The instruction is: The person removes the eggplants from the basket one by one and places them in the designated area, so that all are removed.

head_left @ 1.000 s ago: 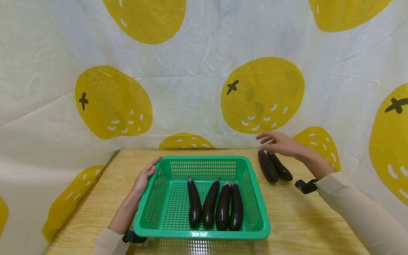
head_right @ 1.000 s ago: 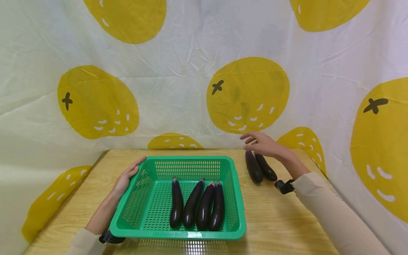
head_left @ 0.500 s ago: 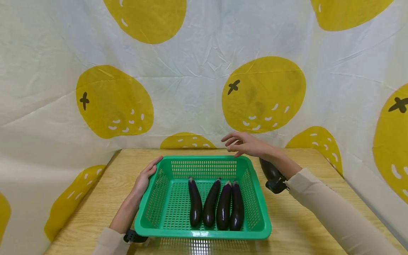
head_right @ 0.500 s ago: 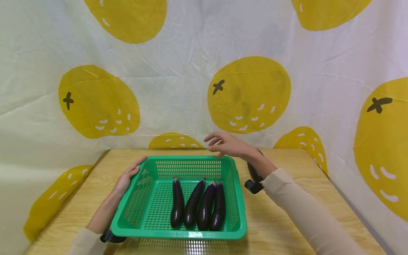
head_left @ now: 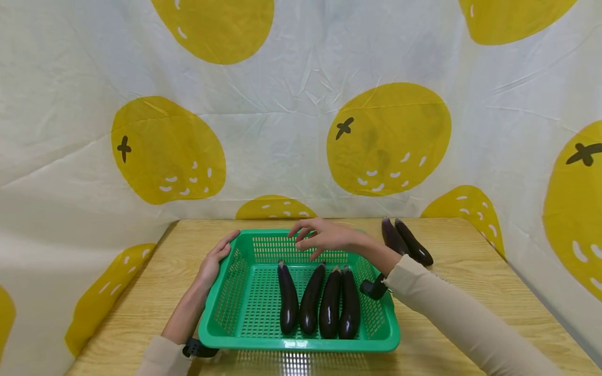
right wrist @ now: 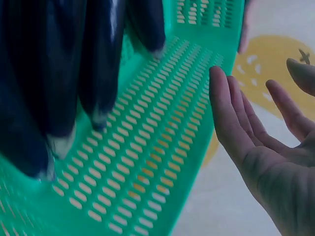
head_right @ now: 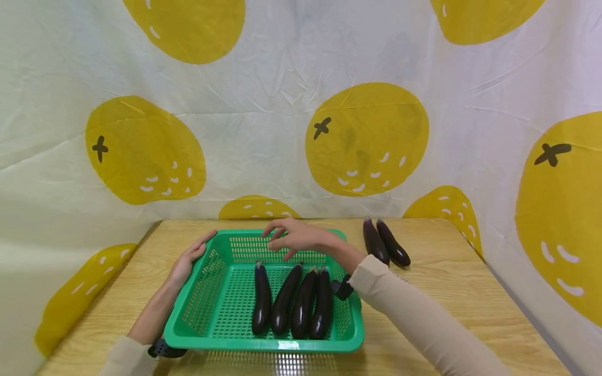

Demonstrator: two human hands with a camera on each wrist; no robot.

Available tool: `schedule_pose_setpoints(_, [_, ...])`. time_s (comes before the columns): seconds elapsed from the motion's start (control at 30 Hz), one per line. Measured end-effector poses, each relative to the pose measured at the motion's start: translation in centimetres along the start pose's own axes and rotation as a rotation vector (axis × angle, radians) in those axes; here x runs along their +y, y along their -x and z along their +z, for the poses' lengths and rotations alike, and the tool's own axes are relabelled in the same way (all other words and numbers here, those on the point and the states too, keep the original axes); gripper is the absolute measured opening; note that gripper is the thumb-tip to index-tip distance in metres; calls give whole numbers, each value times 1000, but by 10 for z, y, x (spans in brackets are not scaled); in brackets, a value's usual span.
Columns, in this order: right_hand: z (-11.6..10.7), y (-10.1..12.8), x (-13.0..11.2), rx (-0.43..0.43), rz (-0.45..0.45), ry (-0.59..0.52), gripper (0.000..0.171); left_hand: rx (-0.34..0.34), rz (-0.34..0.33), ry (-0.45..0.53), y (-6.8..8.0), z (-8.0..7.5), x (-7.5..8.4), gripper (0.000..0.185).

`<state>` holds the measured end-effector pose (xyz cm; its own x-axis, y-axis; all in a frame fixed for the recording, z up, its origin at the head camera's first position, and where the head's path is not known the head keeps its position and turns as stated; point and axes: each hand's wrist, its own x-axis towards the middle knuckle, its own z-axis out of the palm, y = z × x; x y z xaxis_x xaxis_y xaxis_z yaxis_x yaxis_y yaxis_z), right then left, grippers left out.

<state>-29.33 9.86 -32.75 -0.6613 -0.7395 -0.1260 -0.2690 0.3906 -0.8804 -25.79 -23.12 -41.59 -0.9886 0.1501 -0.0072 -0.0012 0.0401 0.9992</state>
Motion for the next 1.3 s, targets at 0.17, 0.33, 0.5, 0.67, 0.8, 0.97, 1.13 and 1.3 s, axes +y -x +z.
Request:
schedule_pose_setpoints(0.17, [18,-8,4,-37,56,-27,36,9,-11,-2,0,1,0,52])
schedule_pose_setpoints(0.33, [35,-13,9,-71,115,-18,34,15,-27,1,0,1,-1,51])
schedule_pose_setpoints(0.5, [46,-17,13,-101,172,-5,32,12,-28,-6,-1,2,-3,51])
schedule_pose_setpoints(0.67, [54,-21,16,-146,183,33,36,18,-26,-21,0,2,-2,51])
schedule_pose_setpoints(0.8, [60,-26,19,-162,182,72,39,23,-32,-28,1,1,-2,51])
schedule_pose_setpoints(0.97, [67,-29,21,-181,200,115,38,20,-24,-18,0,1,-2,51])
schedule_pose_setpoints(1.13, [73,-29,21,-182,199,176,38,19,-23,-20,1,1,-1,51])
schedule_pose_setpoints(1.3, [77,-30,24,-136,209,210,37,26,-30,-22,1,2,0,50])
